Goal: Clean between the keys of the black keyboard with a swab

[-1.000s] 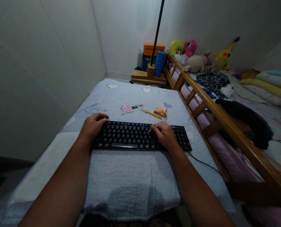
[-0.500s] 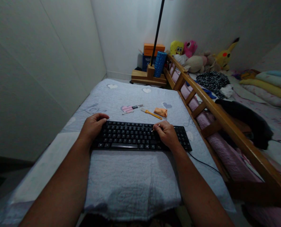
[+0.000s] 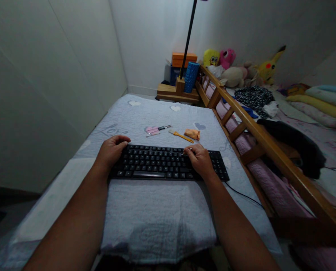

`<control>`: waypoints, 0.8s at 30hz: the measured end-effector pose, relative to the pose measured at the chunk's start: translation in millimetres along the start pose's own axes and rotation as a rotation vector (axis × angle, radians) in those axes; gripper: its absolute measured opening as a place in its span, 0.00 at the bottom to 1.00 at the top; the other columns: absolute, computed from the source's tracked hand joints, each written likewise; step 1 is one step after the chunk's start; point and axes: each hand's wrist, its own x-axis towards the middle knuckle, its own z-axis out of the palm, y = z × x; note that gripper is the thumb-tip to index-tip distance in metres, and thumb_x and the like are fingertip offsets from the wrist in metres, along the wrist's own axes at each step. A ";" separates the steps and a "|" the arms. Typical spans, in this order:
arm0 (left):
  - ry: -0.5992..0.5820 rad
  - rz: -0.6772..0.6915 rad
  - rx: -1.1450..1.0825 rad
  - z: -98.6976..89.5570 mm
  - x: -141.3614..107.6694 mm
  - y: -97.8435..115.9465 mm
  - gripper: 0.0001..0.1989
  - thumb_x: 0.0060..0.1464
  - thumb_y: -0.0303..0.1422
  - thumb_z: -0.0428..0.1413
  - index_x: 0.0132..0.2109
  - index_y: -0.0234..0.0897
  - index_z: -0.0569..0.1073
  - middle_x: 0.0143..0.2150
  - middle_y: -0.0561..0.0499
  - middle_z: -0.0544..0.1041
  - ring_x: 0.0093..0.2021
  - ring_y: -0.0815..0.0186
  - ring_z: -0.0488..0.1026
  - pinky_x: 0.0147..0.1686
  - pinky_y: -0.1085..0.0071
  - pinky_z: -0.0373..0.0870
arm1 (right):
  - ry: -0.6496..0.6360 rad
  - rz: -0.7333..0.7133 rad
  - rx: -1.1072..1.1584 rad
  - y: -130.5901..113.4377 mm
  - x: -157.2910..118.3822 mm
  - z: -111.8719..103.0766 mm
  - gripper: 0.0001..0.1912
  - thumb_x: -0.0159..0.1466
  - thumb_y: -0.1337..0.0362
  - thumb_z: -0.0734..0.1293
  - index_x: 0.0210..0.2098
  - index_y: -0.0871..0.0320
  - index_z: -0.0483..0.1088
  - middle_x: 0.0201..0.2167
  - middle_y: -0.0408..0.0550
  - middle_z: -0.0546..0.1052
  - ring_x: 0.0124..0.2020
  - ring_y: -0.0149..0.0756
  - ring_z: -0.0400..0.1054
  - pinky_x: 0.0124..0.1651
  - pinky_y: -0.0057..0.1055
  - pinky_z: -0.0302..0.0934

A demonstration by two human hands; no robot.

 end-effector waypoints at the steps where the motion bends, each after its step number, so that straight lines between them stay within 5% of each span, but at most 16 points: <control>1: 0.001 -0.002 -0.001 0.0 0.1 0.0 0.14 0.42 0.38 0.58 0.37 0.38 0.79 0.35 0.49 0.79 0.36 0.58 0.73 0.39 0.66 0.70 | 0.003 -0.003 0.001 0.9 0.1 0.6 0.11 0.67 0.64 0.64 0.31 0.54 0.77 0.34 0.49 0.81 0.42 0.43 0.72 0.48 0.40 0.63; 24: 0.001 0.002 0.000 0.9 0.0 -0.2 0.13 0.43 0.38 0.57 0.37 0.39 0.79 0.36 0.49 0.79 0.38 0.57 0.74 0.43 0.64 0.70 | 0.025 -0.047 0.050 -0.7 1.0 9.2 0.10 0.68 0.64 0.64 0.33 0.54 0.77 0.34 0.49 0.82 0.41 0.43 0.72 0.50 0.41 0.63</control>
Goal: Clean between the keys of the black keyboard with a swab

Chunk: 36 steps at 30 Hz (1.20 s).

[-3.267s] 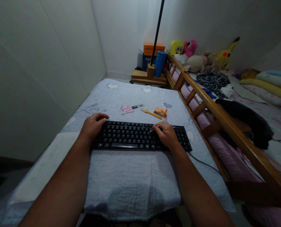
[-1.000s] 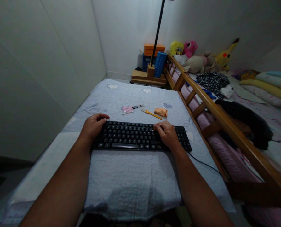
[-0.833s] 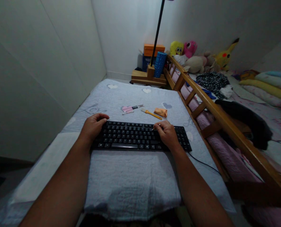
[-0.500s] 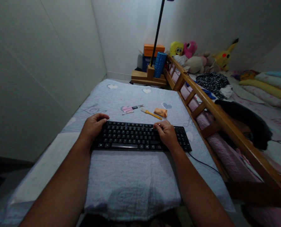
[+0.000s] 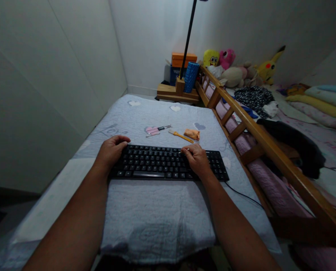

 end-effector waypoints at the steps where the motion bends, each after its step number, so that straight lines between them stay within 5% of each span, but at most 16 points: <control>1: -0.002 0.003 0.001 0.0 0.2 -0.2 0.13 0.43 0.38 0.57 0.37 0.39 0.79 0.36 0.49 0.79 0.38 0.58 0.74 0.44 0.64 0.70 | 0.001 -0.003 0.002 0.4 -0.1 0.4 0.10 0.68 0.64 0.64 0.33 0.55 0.78 0.34 0.49 0.82 0.42 0.43 0.72 0.50 0.41 0.63; 36: 0.002 0.005 0.007 -0.1 1.7 -0.3 0.13 0.43 0.38 0.57 0.37 0.39 0.79 0.35 0.49 0.79 0.38 0.58 0.74 0.41 0.65 0.70 | -0.042 -0.046 0.009 -6.0 -1.0 0.9 0.10 0.67 0.66 0.65 0.32 0.55 0.78 0.33 0.49 0.81 0.40 0.42 0.72 0.48 0.40 0.63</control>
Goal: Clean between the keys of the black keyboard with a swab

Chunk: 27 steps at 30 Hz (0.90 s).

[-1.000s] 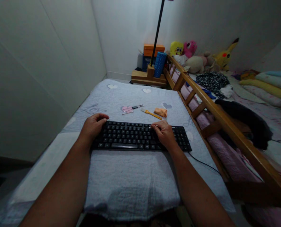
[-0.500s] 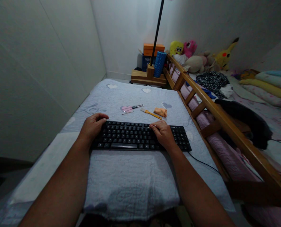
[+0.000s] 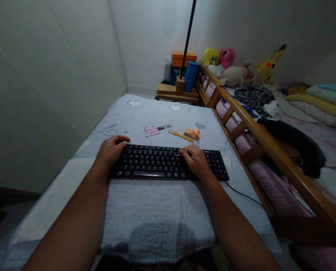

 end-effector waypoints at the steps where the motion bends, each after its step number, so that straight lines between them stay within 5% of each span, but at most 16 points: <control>1: 0.000 -0.002 0.001 0.0 0.1 0.1 0.13 0.43 0.38 0.57 0.37 0.39 0.79 0.35 0.49 0.79 0.38 0.58 0.74 0.41 0.65 0.70 | -0.001 0.001 0.003 -0.3 -0.1 -0.1 0.10 0.67 0.66 0.65 0.32 0.55 0.77 0.33 0.49 0.81 0.40 0.42 0.72 0.48 0.40 0.63; 27: 0.004 -0.006 0.010 -0.5 -2.7 3.6 0.13 0.43 0.37 0.58 0.37 0.39 0.80 0.34 0.49 0.79 0.36 0.58 0.74 0.40 0.65 0.71 | -0.021 0.003 -0.007 -4.8 0.1 -1.4 0.11 0.68 0.65 0.65 0.32 0.55 0.78 0.33 0.49 0.81 0.40 0.42 0.72 0.49 0.40 0.63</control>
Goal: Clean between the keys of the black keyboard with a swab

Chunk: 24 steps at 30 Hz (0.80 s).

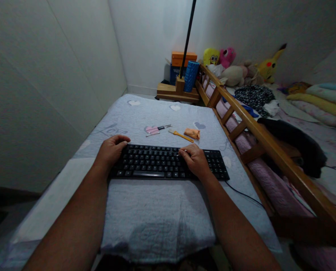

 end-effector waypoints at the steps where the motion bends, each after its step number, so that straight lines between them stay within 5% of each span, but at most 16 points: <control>1: 0.000 0.001 -0.001 0.0 0.1 -0.4 0.13 0.43 0.38 0.58 0.37 0.39 0.80 0.34 0.49 0.79 0.36 0.59 0.74 0.40 0.65 0.70 | -0.003 -0.008 0.003 -0.5 0.0 -0.2 0.11 0.67 0.65 0.65 0.32 0.55 0.77 0.33 0.49 0.81 0.39 0.42 0.72 0.49 0.40 0.63; 24: 0.003 0.004 -0.007 0.2 -0.8 0.5 0.13 0.43 0.37 0.57 0.36 0.39 0.79 0.34 0.50 0.79 0.37 0.58 0.74 0.42 0.65 0.70 | 0.004 -0.008 0.006 -2.3 -0.5 1.1 0.11 0.68 0.65 0.64 0.32 0.54 0.77 0.32 0.49 0.81 0.39 0.42 0.71 0.49 0.40 0.64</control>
